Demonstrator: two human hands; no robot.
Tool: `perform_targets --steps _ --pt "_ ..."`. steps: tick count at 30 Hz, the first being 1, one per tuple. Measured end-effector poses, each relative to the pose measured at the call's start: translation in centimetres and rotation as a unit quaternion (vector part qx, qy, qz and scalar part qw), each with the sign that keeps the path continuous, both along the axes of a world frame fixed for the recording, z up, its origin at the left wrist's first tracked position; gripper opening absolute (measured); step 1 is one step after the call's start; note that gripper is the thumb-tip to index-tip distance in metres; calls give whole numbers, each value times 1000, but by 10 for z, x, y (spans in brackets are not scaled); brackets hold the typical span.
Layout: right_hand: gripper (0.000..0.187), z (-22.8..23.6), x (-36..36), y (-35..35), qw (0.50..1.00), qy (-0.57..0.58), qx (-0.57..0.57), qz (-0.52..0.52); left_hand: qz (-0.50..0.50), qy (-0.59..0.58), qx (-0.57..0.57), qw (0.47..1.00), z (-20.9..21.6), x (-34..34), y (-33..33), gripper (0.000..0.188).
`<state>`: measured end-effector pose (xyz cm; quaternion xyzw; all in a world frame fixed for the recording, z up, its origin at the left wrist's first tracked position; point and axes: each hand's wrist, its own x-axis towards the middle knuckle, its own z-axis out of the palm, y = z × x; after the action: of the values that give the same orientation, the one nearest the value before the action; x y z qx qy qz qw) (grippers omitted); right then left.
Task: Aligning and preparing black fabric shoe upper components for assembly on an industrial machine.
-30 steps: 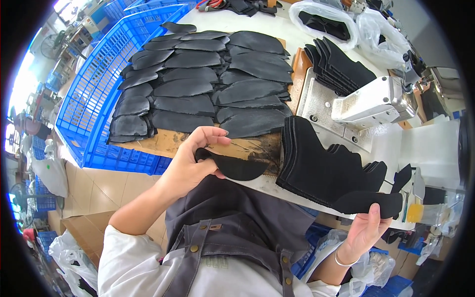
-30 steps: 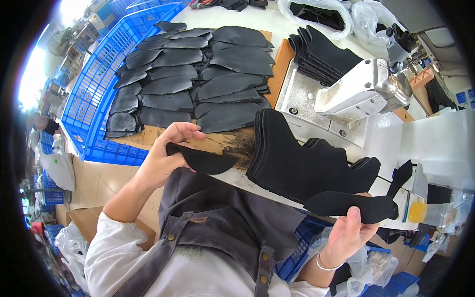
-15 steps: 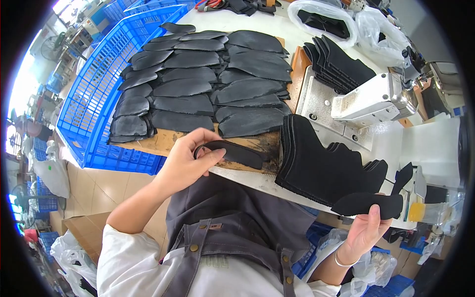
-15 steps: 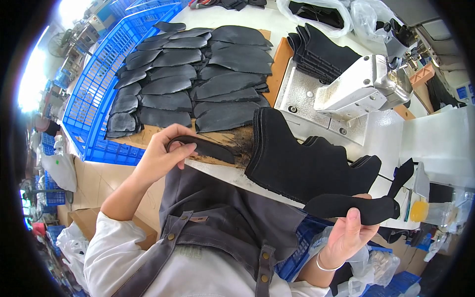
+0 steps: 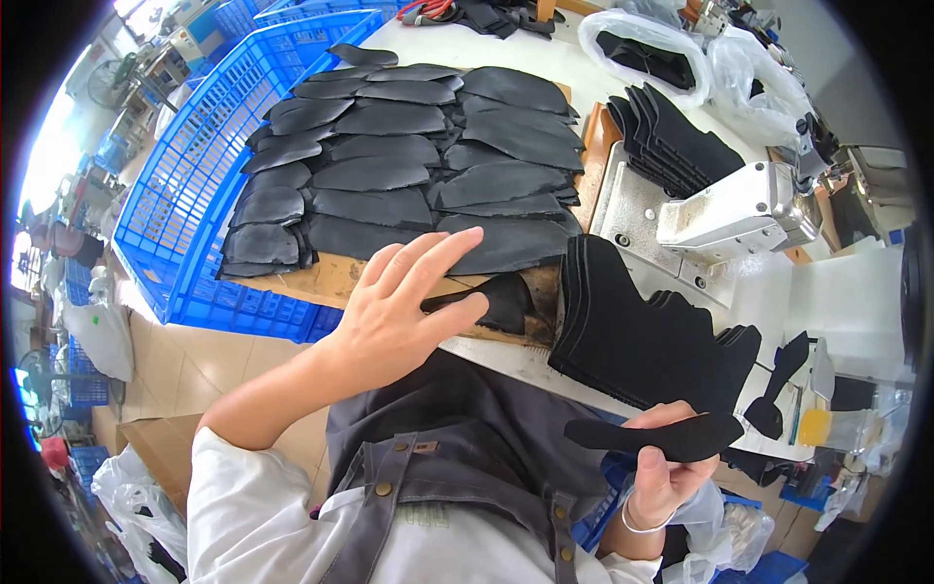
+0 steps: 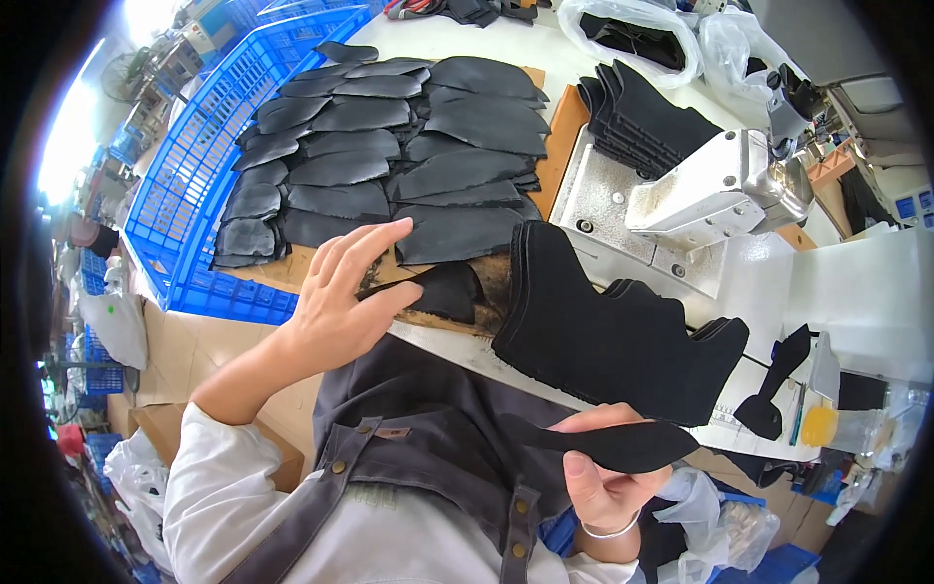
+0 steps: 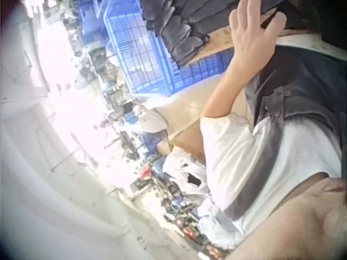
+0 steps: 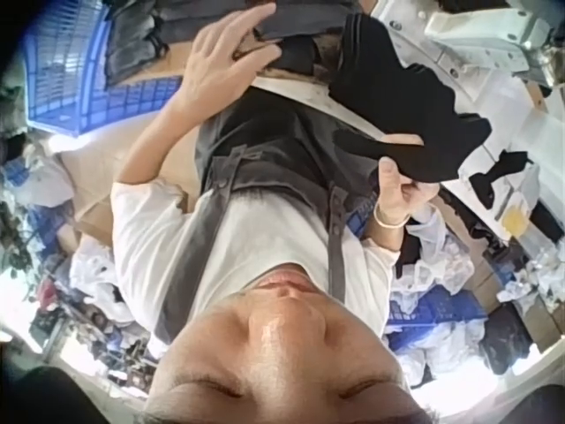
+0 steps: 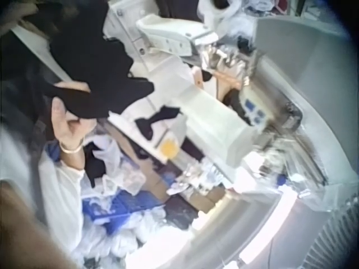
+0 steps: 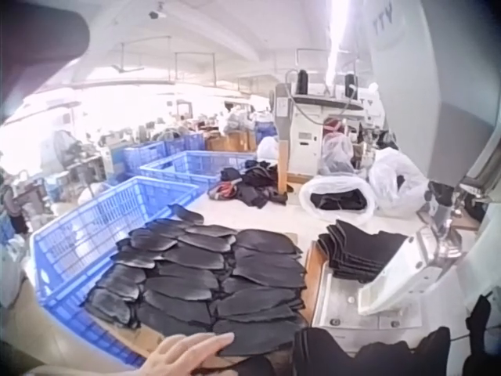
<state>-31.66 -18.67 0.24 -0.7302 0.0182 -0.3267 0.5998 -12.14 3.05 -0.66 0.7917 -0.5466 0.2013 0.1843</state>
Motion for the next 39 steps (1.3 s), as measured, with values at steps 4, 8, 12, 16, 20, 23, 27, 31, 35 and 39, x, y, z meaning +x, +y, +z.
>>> perform_targets --steps 4,8,12,16,20,23,27,31,35,39 --pt "16 0 -8 1 997 2 70 -24 3 66 35 997 6 6 -2 16" --pt "17 1 -8 1 996 7 88 -23 13 123 38 992 13 10 -1 18" --pt "17 2 -10 -1 996 10 88 -11 7 120 22 993 12 14 1 22" --pt "16 4 0 3 992 -40 120 5 -97 260 -81 957 30 11 -17 36" --pt "14 16 17 1 993 -72 91 8 -277 523 -50 805 41 -18 -64 36" --pt "11 22 6 -9 981 -9 9 -192 -228 503 -38 833 49 -24 -91 27" --pt "22 22 -14 -41 965 69 -15 -253 -232 502 69 830 59 -20 -122 49" --pt "34 22 -13 -70 977 146 -35 -151 -227 443 136 857 54 -18 -148 50" --pt "46 32 -16 -85 949 303 -56 -68 -220 384 134 887 43 -21 -155 50" --pt "50 35 -12 -91 948 285 -141 -19 -198 407 192 871 52 -18 -155 52"
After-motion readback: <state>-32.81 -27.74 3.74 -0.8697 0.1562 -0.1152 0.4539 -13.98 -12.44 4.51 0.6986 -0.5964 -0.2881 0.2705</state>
